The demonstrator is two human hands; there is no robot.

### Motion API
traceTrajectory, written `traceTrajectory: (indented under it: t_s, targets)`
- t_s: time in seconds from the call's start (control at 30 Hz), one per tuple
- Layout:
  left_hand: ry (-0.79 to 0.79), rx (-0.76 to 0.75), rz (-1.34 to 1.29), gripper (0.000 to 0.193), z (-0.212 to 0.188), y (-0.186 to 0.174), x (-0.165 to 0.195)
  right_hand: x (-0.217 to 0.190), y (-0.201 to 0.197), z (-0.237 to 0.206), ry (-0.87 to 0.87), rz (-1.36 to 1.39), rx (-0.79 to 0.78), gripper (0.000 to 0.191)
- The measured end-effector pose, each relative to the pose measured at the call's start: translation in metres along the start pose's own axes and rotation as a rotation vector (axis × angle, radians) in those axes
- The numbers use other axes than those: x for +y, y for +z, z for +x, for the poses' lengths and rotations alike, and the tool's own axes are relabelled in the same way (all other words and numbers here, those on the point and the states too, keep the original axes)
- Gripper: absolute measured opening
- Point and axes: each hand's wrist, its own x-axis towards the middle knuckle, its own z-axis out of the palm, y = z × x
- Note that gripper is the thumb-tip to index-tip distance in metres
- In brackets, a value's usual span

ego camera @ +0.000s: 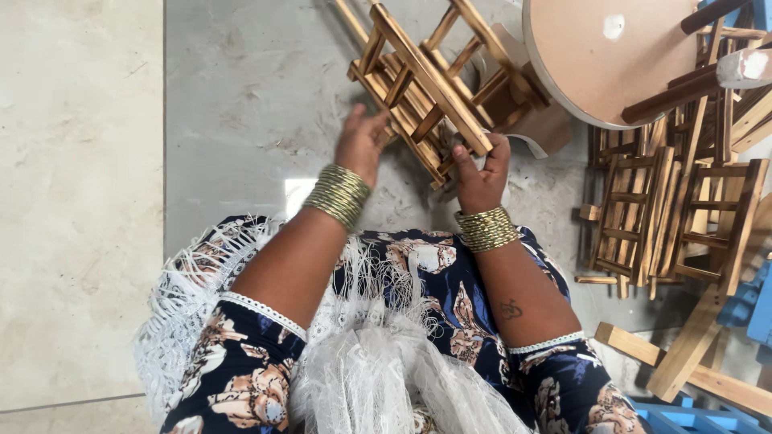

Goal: The person sits on the floor and wipes a small wooden chair with a cloth. They rotate the chair to clean different sides and then place it on the floor. The person then picks up a second wooden chair and wipes it with the cloth.

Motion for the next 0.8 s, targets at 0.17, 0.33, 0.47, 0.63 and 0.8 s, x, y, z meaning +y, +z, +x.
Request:
traceTrajectory:
  t_s: [0.17,0.33,0.47,0.63,0.8]
  targets:
    - [-0.270,0.085,0.196,0.091,-0.031,0.017,-0.016,0.001,0.024,-0.013,0.115,0.090,0.053,0.034]
    - [-0.352,-0.081,0.038,0.084,-0.020,0.003,-0.027,-0.008,0.046,-0.030,-0.022,-0.161,-0.145,0.051]
    - [-0.354,0.051,0.079,0.090,0.001,-0.010,-0.042,-0.008,0.029,-0.022,-0.064,-0.462,-0.544,0.070]
    - [-0.134,0.113,0.597,0.095,0.003,-0.016,-0.049,0.007,-0.006,0.007,0.086,-0.780,-0.614,0.058]
    - [-0.165,0.026,0.575,0.097,-0.009,-0.009,-0.040,0.016,-0.015,0.022,0.061,-0.866,-0.520,0.044]
